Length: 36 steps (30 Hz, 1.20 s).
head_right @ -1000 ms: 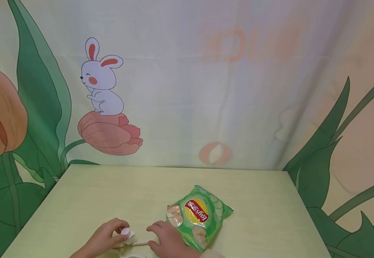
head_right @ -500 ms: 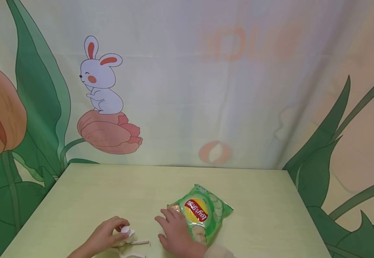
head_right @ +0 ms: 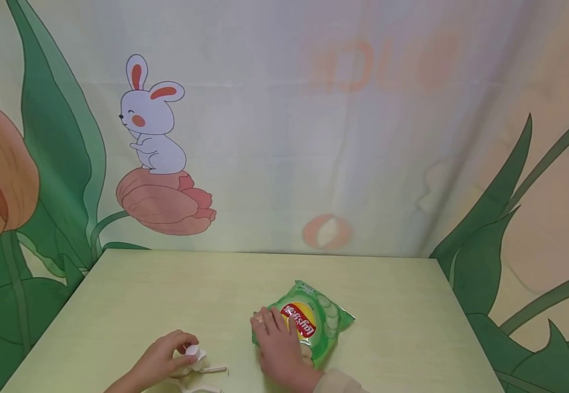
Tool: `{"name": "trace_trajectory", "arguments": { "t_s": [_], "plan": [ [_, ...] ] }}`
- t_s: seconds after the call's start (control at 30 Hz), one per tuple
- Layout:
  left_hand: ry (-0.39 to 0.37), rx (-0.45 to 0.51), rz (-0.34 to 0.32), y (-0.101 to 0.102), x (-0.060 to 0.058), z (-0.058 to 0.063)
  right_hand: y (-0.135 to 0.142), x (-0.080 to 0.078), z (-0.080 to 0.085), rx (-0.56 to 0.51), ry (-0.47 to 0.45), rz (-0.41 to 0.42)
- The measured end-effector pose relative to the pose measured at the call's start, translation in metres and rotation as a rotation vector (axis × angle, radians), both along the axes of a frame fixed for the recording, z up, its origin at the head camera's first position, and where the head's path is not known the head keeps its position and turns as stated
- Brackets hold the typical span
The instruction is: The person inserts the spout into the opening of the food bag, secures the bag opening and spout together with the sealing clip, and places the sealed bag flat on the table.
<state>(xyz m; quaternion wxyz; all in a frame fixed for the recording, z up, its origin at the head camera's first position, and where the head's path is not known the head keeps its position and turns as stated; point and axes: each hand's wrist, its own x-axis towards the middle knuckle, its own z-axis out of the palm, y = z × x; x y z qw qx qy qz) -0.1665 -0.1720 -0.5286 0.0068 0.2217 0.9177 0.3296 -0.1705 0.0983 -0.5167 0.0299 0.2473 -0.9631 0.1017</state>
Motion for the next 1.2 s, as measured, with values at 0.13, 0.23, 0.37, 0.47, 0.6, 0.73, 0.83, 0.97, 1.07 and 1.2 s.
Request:
{"name": "trace_trajectory", "arguments": {
  "t_s": [0.13, 0.23, 0.37, 0.47, 0.6, 0.73, 0.83, 0.97, 1.07, 1.2],
  "plan": [
    [-0.001, -0.009, 0.002, 0.001, 0.0, 0.0, 0.004, -0.002, 0.002, -0.012, 0.036, -0.003],
    [0.005, -0.007, 0.006, 0.001, 0.0, 0.0, 0.008, -0.004, 0.005, -0.029, 0.087, -0.002],
    [0.015, -0.004, 0.006, 0.001, 0.0, 0.0, 0.015, -0.007, 0.01, -0.044, 0.156, -0.004],
    [0.012, -0.006, 0.005, 0.0, 0.0, 0.0, 0.02, -0.009, 0.014, -0.028, 0.207, 0.0],
    [0.001, -0.007, 0.005, 0.0, 0.0, 0.0, 0.026, -0.013, 0.02, -0.01, 0.285, 0.009],
    [0.001, -0.003, 0.001, 0.001, 0.0, 0.001, 0.031, -0.015, 0.027, -0.018, 0.358, 0.016],
    [-0.006, -0.003, 0.003, 0.001, 0.0, 0.002, 0.035, -0.017, 0.032, -0.03, 0.403, 0.021],
    [-0.013, -0.007, 0.008, 0.001, 0.0, 0.003, 0.04, -0.019, 0.037, -0.037, 0.435, 0.022],
    [-0.01, -0.009, 0.014, 0.002, -0.001, 0.003, 0.044, -0.019, 0.04, -0.028, 0.451, 0.02],
    [-0.013, -0.013, 0.03, 0.003, -0.002, 0.004, 0.048, -0.02, 0.045, -0.005, 0.477, 0.021]
  ]
}}
